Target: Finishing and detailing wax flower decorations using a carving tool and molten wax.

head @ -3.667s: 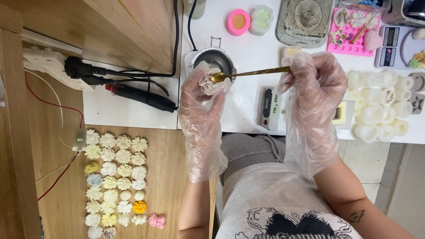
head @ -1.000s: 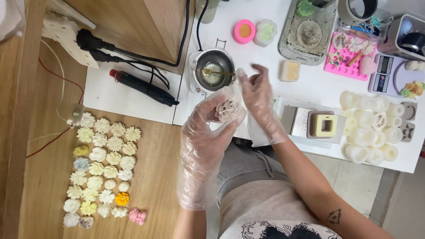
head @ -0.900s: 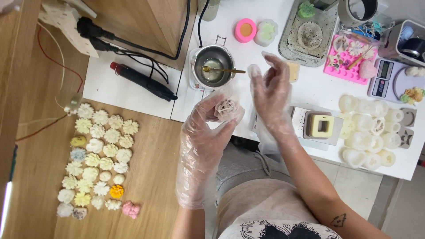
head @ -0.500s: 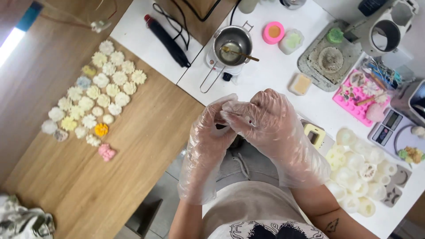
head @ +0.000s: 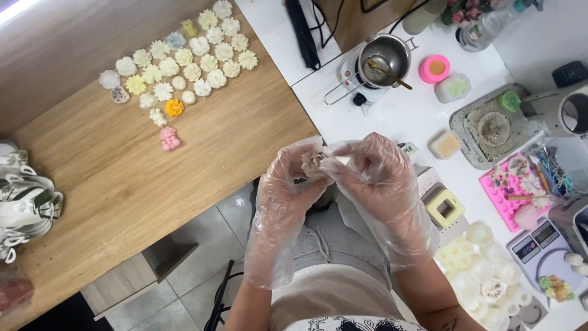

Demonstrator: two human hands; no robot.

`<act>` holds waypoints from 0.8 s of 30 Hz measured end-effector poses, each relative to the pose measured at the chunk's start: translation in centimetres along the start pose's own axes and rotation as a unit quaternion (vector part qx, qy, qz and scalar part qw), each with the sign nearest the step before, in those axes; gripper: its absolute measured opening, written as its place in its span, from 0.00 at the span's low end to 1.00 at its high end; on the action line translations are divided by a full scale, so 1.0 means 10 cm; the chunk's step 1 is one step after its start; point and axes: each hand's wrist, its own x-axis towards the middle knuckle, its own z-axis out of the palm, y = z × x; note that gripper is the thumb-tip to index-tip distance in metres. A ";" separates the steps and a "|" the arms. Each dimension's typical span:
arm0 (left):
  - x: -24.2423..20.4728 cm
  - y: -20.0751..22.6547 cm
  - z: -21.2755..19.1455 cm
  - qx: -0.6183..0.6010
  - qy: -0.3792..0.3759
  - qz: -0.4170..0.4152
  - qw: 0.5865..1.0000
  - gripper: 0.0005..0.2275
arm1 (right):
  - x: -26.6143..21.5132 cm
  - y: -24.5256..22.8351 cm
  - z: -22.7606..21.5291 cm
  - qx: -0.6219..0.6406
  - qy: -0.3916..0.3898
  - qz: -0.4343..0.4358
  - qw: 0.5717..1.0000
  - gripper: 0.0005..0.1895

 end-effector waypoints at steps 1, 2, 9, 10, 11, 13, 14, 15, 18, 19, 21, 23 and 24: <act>0.01 0.00 -0.06 -0.003 0.006 0.004 1.000 0.21 | 0.00 0.00 0.05 -0.001 -0.004 -0.006 1.000 0.10; 0.02 -0.01 -0.12 -0.001 0.004 -0.003 1.000 0.21 | 0.01 0.00 0.11 0.076 -0.008 0.026 0.997 0.13; 0.11 -0.02 -0.89 -0.111 0.044 -0.033 0.992 0.21 | 0.13 -0.07 0.71 0.183 0.046 0.060 0.980 0.15; 0.13 -0.07 -1.03 -0.111 0.048 -0.030 0.992 0.21 | 0.16 -0.11 0.82 0.185 0.042 0.056 0.980 0.15; 0.15 -0.10 -1.20 -0.168 0.057 -0.026 0.984 0.21 | 0.20 -0.15 0.94 0.176 0.038 0.052 0.982 0.13; 0.22 -0.29 -1.58 -0.217 0.071 -0.015 0.973 0.20 | 0.27 -0.28 1.21 0.177 0.030 0.042 0.983 0.12; 0.27 -0.44 -1.80 -0.172 0.116 -0.009 0.978 0.20 | 0.30 -0.36 1.35 0.205 0.028 0.055 0.977 0.11; 0.32 -0.60 -2.02 -0.129 0.160 -0.004 0.979 0.21 | 0.32 -0.44 1.48 0.231 0.026 0.069 0.970 0.11; 0.47 -1.23 -2.86 -0.102 0.219 0.051 0.969 0.21 | 0.39 -0.63 1.80 0.263 -0.001 0.053 0.963 0.10; 0.52 -1.30 -3.09 -0.099 0.216 0.052 0.970 0.21 | 0.40 -0.61 1.88 0.265 0.001 0.053 0.963 0.10; 0.63 -1.44 -3.53 -0.125 0.254 0.014 0.959 0.22 | 0.39 -0.55 2.02 0.236 -0.014 0.089 0.967 0.10; 0.86 -1.93 -3.95 -0.131 0.259 0.014 0.957 0.22 | 0.38 -0.56 2.11 0.229 -0.020 0.109 0.967 0.11; 0.99 -2.19 -4.13 -0.141 0.269 0.014 0.953 0.23 | 0.38 -0.56 2.14 0.220 -0.031 0.127 0.967 0.11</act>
